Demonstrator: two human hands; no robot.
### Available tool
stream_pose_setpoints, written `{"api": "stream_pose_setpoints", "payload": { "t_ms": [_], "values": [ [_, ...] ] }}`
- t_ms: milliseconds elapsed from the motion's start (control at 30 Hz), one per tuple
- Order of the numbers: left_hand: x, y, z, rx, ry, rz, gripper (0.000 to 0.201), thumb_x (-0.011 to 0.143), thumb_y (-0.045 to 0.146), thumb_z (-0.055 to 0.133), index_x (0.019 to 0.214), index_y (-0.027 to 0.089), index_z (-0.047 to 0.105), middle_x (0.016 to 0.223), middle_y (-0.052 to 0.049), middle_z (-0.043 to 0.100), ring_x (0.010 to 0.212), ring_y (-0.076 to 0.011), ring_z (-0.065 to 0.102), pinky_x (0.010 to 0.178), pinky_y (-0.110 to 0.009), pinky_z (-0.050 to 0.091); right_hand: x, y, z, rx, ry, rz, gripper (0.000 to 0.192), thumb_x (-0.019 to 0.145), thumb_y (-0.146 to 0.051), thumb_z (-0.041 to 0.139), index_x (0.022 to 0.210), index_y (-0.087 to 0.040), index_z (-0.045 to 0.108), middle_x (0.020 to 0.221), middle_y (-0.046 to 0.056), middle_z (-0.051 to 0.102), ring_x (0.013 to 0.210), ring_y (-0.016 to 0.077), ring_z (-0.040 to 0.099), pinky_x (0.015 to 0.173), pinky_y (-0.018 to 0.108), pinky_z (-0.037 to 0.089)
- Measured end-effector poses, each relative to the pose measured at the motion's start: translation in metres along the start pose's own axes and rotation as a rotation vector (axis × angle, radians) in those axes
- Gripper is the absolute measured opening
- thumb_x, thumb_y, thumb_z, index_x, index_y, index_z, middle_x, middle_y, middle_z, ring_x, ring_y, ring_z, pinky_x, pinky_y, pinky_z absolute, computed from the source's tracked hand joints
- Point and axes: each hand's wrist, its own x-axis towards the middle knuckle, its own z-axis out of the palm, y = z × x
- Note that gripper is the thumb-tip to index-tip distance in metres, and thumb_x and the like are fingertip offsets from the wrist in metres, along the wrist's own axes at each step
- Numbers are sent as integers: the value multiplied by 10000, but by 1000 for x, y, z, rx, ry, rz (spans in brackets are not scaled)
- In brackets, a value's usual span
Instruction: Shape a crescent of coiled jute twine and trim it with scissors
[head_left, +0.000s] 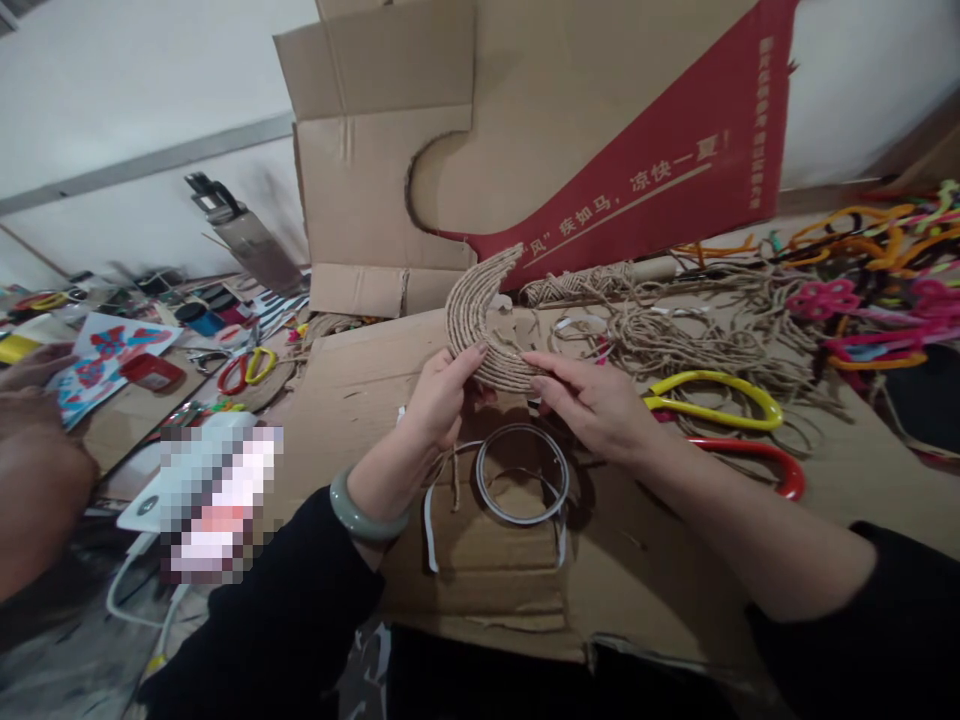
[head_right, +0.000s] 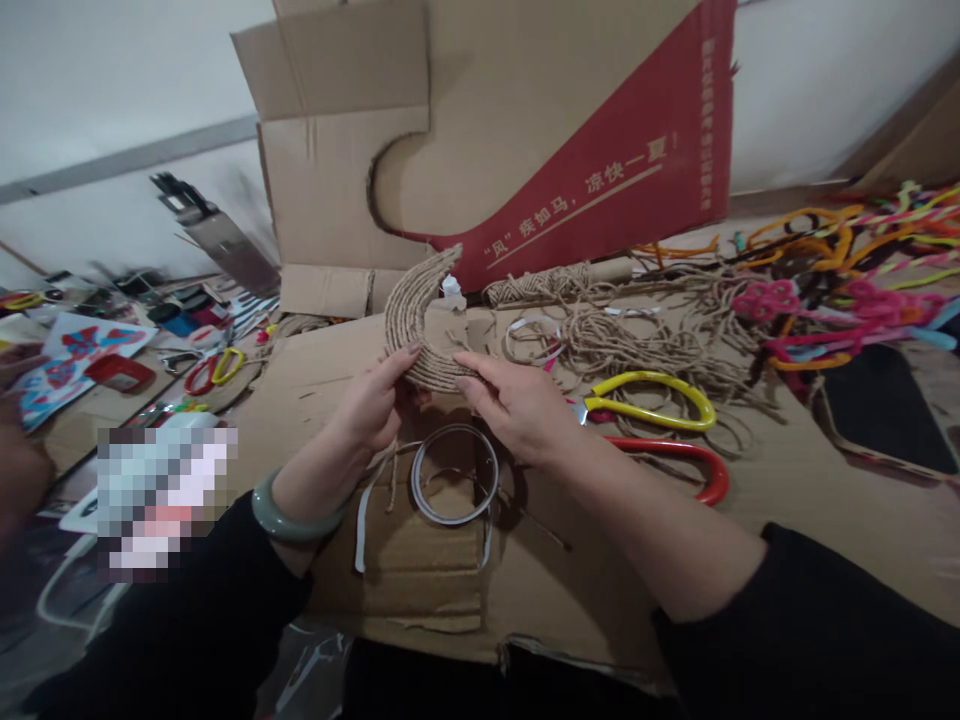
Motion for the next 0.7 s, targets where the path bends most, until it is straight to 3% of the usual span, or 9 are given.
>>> {"api": "stream_pose_setpoints", "payload": {
  "t_ms": [100, 200, 267, 400, 500, 700],
  "values": [
    [0, 1, 0, 24, -15, 35, 280, 665, 400, 716, 696, 159, 577, 591, 30, 597, 455, -61, 487, 415, -180, 394, 2, 1, -2, 50, -54, 20, 376, 908, -366, 405, 1072, -178, 686, 693, 26, 668, 699, 182, 632, 701, 301, 480],
    [-1, 1, 1, 51, -48, 50, 261, 692, 390, 701, 682, 157, 583, 576, 23, 587, 449, -63, 479, 417, -185, 394, 3, 6, -3, 200, -69, 101, 424, 917, -472, 388, 964, -182, 693, 729, 25, 667, 649, 172, 613, 626, 286, 467],
    [-3, 0, 1, 82, -85, 38, 255, 710, 389, 693, 686, 154, 595, 579, 11, 588, 466, -70, 493, 434, -192, 402, 5, 8, -4, 299, -49, 148, 457, 905, -534, 390, 880, -179, 678, 752, 30, 660, 668, 172, 606, 605, 279, 461],
    [-8, -4, 3, 167, -165, 62, 281, 751, 410, 668, 659, 156, 593, 563, 6, 552, 478, -73, 487, 449, -199, 385, 7, 8, -2, 293, -63, 186, 433, 855, -543, 475, 643, -178, 573, 592, 3, 545, 577, 137, 504, 552, 265, 410],
    [-11, -5, 3, 199, -184, 105, 293, 762, 421, 660, 650, 158, 597, 580, 1, 542, 504, -76, 480, 483, -209, 400, 7, 4, 1, 321, -92, 231, 397, 824, -526, 528, 618, -187, 542, 551, -12, 516, 536, 127, 480, 526, 263, 404],
    [-7, -2, 2, 156, -142, 112, 287, 751, 429, 666, 684, 156, 605, 580, -1, 558, 509, -84, 491, 467, -208, 380, 6, 3, 1, 569, -101, 326, 433, 780, -611, 553, 634, -203, 548, 609, 11, 613, 564, 152, 582, 540, 273, 487]
  ]
}}
